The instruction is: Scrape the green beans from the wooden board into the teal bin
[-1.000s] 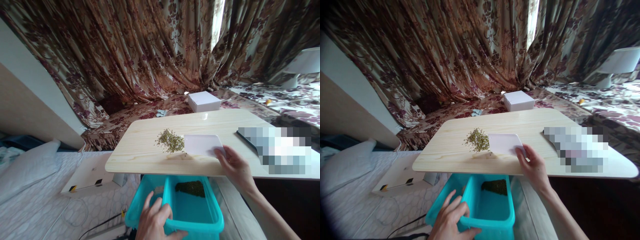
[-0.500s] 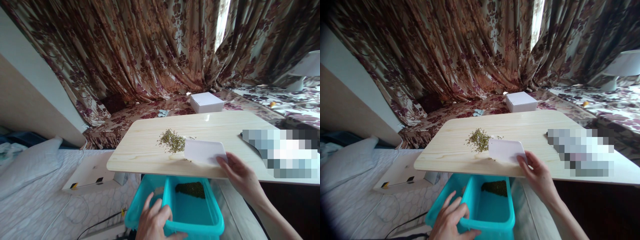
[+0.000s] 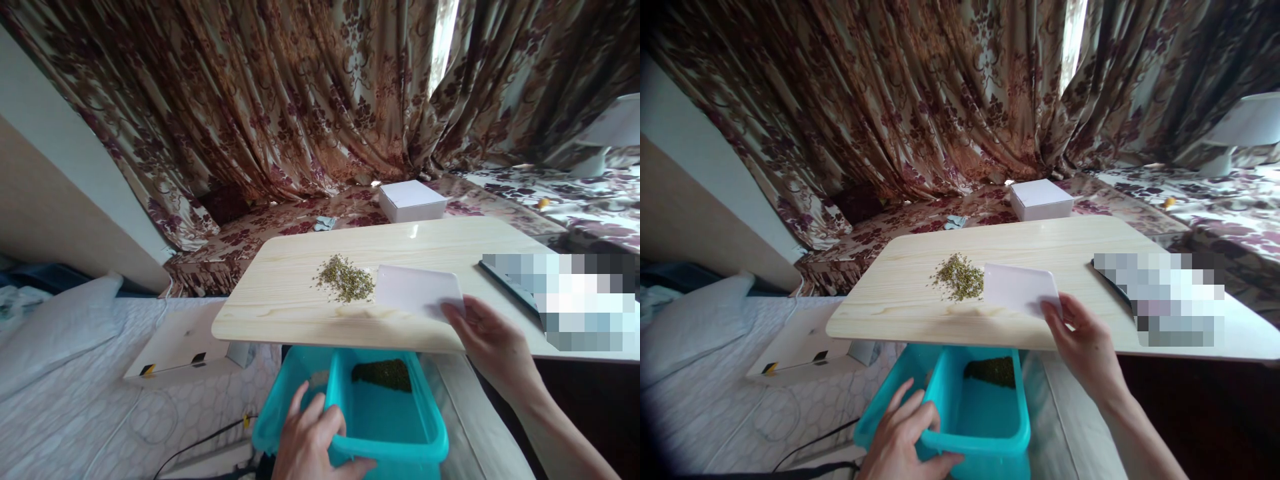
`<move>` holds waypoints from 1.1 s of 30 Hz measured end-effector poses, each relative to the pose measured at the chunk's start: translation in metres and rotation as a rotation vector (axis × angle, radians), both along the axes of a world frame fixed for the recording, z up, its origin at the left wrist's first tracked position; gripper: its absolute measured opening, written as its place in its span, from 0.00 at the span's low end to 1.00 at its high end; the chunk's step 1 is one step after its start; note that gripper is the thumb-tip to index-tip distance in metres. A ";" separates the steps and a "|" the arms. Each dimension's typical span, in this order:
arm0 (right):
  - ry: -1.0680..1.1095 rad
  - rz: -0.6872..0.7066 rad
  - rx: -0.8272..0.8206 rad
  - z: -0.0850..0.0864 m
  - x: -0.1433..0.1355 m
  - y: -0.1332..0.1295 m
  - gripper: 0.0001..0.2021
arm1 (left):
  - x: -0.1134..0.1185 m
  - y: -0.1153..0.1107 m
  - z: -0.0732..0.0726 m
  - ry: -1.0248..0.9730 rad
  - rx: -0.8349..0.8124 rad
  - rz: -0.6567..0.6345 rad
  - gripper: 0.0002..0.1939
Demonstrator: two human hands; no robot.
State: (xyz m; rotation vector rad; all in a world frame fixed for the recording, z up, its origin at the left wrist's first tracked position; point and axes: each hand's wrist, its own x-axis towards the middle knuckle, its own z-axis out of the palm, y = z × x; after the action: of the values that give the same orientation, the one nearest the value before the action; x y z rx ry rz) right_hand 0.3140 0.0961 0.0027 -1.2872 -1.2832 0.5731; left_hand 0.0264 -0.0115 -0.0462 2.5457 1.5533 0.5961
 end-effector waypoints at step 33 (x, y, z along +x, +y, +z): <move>0.006 0.117 -0.029 -0.004 -0.013 0.017 0.12 | 0.000 0.001 -0.001 0.013 0.005 0.025 0.20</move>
State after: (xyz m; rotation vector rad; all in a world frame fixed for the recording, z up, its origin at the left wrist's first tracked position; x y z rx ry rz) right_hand 0.3006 0.1128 -0.0015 -1.2384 -1.3557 0.6798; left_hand 0.0266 -0.0107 -0.0472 2.5426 1.5917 0.5888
